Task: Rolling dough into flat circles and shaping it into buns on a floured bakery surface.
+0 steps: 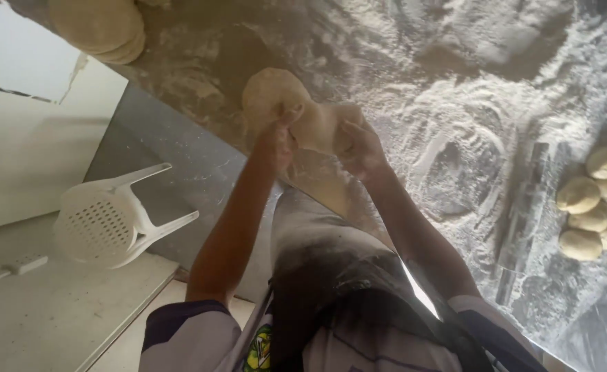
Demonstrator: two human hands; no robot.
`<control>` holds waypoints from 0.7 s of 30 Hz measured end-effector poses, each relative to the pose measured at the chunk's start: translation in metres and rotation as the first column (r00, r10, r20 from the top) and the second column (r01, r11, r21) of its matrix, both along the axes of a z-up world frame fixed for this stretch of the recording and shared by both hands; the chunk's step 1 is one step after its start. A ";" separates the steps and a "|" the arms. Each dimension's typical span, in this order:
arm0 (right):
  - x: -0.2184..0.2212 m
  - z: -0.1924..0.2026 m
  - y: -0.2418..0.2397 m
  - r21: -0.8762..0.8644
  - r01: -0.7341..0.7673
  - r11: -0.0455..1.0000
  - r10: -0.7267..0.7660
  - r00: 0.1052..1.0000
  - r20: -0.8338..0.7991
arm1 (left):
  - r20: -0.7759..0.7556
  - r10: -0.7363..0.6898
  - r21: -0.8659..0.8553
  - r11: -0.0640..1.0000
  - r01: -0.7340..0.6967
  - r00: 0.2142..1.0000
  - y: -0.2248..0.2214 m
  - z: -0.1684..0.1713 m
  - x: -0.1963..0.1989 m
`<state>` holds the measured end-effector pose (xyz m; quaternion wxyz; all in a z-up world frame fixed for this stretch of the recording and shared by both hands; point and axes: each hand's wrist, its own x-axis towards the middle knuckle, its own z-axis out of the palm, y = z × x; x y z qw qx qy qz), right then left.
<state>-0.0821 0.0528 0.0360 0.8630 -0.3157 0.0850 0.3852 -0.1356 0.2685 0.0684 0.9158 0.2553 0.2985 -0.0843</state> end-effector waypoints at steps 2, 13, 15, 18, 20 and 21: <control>-0.001 0.063 0.051 -0.078 0.007 0.997 -0.002 0.998 0.066 | -0.009 0.043 0.209 0.977 -0.040 0.999 0.032 0.033 0.001; -0.080 -0.018 -0.039 -0.732 0.569 0.375 0.898 -0.026 0.439 | -0.154 -0.107 0.963 0.208 0.173 0.982 0.121 -0.097 0.011; -0.074 0.002 -0.083 -0.740 0.622 0.256 0.921 0.076 0.382 | -0.081 -0.236 0.997 -0.016 0.079 0.968 0.102 -0.073 0.016; -0.061 0.004 -0.168 -0.668 0.675 -0.313 0.940 0.117 -0.322 | -0.226 -0.241 0.833 -0.550 0.059 0.944 0.071 -0.076 0.023; -0.057 -0.019 -0.230 -0.589 0.708 -0.390 0.832 0.545 0.104 | -0.530 -0.200 0.633 -0.740 0.228 0.824 0.052 -0.082 0.026; -0.062 -0.004 -0.260 -0.586 0.691 -0.423 0.807 0.582 0.103 | -0.528 -0.239 0.636 -0.748 0.192 0.815 0.037 -0.068 0.029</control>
